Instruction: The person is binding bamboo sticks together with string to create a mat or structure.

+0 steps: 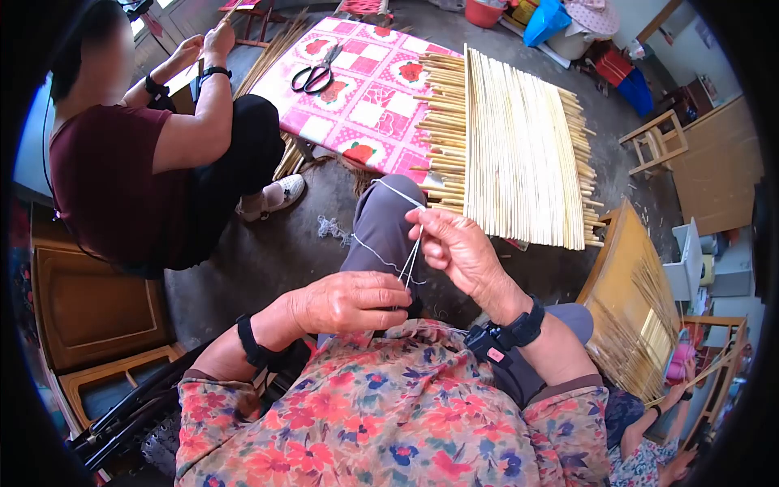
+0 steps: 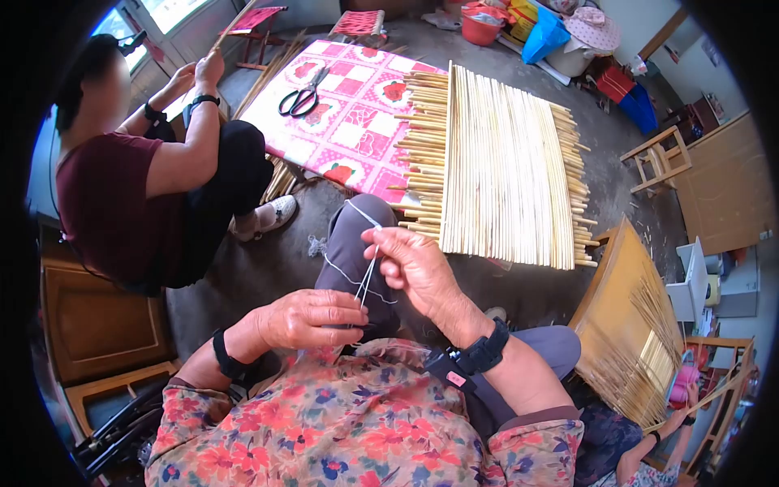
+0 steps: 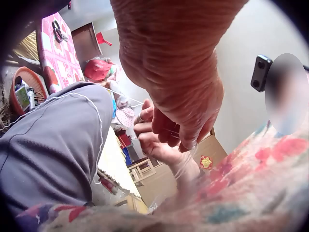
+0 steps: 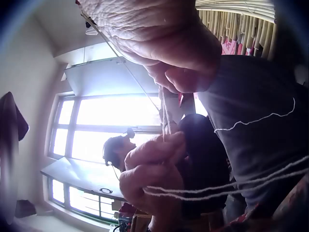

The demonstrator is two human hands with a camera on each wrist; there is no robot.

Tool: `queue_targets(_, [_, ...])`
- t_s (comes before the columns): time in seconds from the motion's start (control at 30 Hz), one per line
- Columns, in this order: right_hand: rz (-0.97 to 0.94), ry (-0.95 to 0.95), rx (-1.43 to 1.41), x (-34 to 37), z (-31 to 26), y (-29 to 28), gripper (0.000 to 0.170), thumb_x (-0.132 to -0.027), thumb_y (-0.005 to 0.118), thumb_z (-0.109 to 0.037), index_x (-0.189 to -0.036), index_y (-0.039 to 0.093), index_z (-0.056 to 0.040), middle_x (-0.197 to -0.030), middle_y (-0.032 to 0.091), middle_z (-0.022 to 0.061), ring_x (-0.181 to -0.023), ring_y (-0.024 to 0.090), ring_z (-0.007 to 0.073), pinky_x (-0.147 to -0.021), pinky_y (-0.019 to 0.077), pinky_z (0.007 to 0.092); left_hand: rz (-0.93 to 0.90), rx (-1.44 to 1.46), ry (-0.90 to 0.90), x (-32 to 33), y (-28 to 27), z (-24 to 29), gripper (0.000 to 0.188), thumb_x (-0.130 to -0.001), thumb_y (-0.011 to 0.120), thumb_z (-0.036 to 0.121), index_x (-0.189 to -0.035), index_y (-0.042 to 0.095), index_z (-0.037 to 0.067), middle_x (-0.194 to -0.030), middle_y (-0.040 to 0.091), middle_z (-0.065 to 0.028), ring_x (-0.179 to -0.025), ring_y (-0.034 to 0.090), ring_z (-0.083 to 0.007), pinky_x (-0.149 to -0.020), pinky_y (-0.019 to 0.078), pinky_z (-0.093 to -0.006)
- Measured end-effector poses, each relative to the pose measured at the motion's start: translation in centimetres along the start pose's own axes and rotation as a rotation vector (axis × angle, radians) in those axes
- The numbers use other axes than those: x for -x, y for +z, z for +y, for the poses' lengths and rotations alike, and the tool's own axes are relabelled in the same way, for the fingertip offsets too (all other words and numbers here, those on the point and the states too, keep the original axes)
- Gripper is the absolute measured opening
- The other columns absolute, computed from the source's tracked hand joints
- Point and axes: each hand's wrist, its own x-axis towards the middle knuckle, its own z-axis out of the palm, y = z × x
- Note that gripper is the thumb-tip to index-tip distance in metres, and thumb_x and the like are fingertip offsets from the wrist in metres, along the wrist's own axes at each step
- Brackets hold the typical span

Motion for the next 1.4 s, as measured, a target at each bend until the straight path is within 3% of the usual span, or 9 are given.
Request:
queue_targets(0.37, [0.102, -0.189, -0.086, -3.0, -2.9, -2.0, 0.015, -0.083, 0.055, -0.015, -0.091, 0.057, -0.0021, -0.074, 0.057, 0.0039, -0.049, 0.043, 0.0032, -0.04, 0.0341, 0.0156, -0.016, 0.034, -0.128, 2.1, 0.1, 0.2, 0.023, -0.067, 0.057, 0.007, -0.089, 0.058, 0.002, -0.095, 0.055, -0.0113, -0.085, 0.056, -0.0249, -0.069, 0.0483, -0.0311])
queue_targets(0.63, [0.254, -0.158, 0.219, -4.3, -2.4, -3.2, 0.023, -0.084, 0.054, -0.019, -0.1, 0.055, -0.0018, -0.081, 0.058, 0.0039, -0.054, 0.049, 0.0041, -0.044, 0.0403, 0.0156, 0.051, -0.053, -0.16, 2.2, -0.1, 0.6, 0.025, -0.064, 0.057, 0.008, -0.089, 0.057, 0.003, -0.095, 0.055, -0.0096, -0.076, 0.056, -0.0213, -0.064, 0.0469, -0.0295])
queue_targets(0.77, [0.165, -0.179, 0.593, -4.8, -2.4, -2.5, 0.021, -0.084, 0.051, -0.015, -0.098, 0.054, -0.0004, -0.081, 0.061, 0.0092, -0.059, 0.057, 0.0132, -0.05, 0.0462, 0.0226, 0.136, -0.076, -0.194, 3.2, -0.2, 0.0, 0.021, -0.067, 0.058, 0.007, -0.088, 0.058, 0.004, -0.092, 0.056, -0.0087, -0.076, 0.056, -0.0201, -0.063, 0.0464, -0.0289])
queue_targets(0.83, [0.314, -0.521, 1.465, -4.6, -1.9, -3.5, 0.022, -0.08, 0.053, -0.015, -0.096, 0.056, -0.0005, -0.083, 0.06, 0.015, -0.069, 0.059, 0.0249, -0.06, 0.0469, 0.0326, 0.138, -0.071, -0.221, 3.6, -0.2, -0.1, 0.019, -0.068, 0.057, 0.006, -0.087, 0.058, 0.003, -0.091, 0.057, -0.0092, -0.076, 0.056, -0.0208, -0.063, 0.047, -0.0293])
queue_targets(0.97, [0.259, -0.166, 1.64, -2.3, -1.9, -1.4, 0.015, -0.075, 0.059, -0.02, -0.08, 0.058, -0.0057, -0.081, 0.06, 0.0125, -0.076, 0.057, 0.0298, -0.067, 0.0449, 0.0386, 0.133, -0.051, -0.276, 4.2, -0.1, -0.2, 0.015, -0.071, 0.057, 0.003, -0.085, 0.059, 0.003, -0.088, 0.057, -0.0096, -0.075, 0.057, -0.0224, -0.064, 0.048, -0.0302])
queue_targets(1.1, [0.357, -0.565, 1.704, -2.0, -1.4, -1.3, 0.008, -0.075, 0.058, -0.014, -0.074, 0.056, -0.007, -0.076, 0.057, 0.009, -0.073, 0.057, 0.028, -0.064, 0.0456, 0.0358, 0.148, -0.054, -0.293, 4.2, 0.0, -0.4, 0.015, -0.07, 0.058, 0.003, -0.085, 0.059, 0.003, -0.087, 0.057, -0.0095, -0.073, 0.057, -0.0224, -0.064, 0.0481, -0.03])
queue_targets(1.17, [0.294, -0.601, 1.68, -2.0, -1.5, -1.0, 0.004, -0.076, 0.056, -0.011, -0.077, 0.057, -0.0077, -0.077, 0.055, 0.0089, -0.071, 0.057, 0.0275, -0.062, 0.0458, 0.035, 0.154, -0.064, -0.302, 4.3, -0.2, -0.2, 0.015, -0.07, 0.058, 0.003, -0.085, 0.059, 0.003, -0.086, 0.058, -0.0092, -0.073, 0.057, -0.0225, -0.063, 0.048, -0.0299])
queue_targets(1.27, [-0.168, -0.704, 1.482, -2.1, -0.1, -0.6, 0.013, -0.074, 0.058, -0.012, -0.087, 0.06, -0.0116, -0.076, 0.053, 0.0077, -0.07, 0.056, 0.0257, -0.06, 0.0458, 0.0348, 0.171, -0.082, -0.298, 4.2, -0.3, -0.1, 0.016, -0.07, 0.058, 0.004, -0.086, 0.059, 0.003, -0.085, 0.058, -0.0091, -0.073, 0.057, -0.0223, -0.063, 0.048, -0.03])
queue_targets(1.4, [-0.172, -0.791, 1.698, -2.2, 1.6, 0.3, 0.016, -0.072, 0.059, -0.012, -0.088, 0.061, -0.0158, -0.07, 0.047, 0.0051, -0.065, 0.054, 0.0203, -0.056, 0.0457, 0.0296, 0.202, -0.123, -0.308, 4.1, -0.6, -0.1, 0.019, -0.067, 0.061, 0.004, -0.087, 0.06, 0.004, -0.086, 0.058, -0.0085, -0.074, 0.056, -0.0222, -0.064, 0.048, -0.0301])
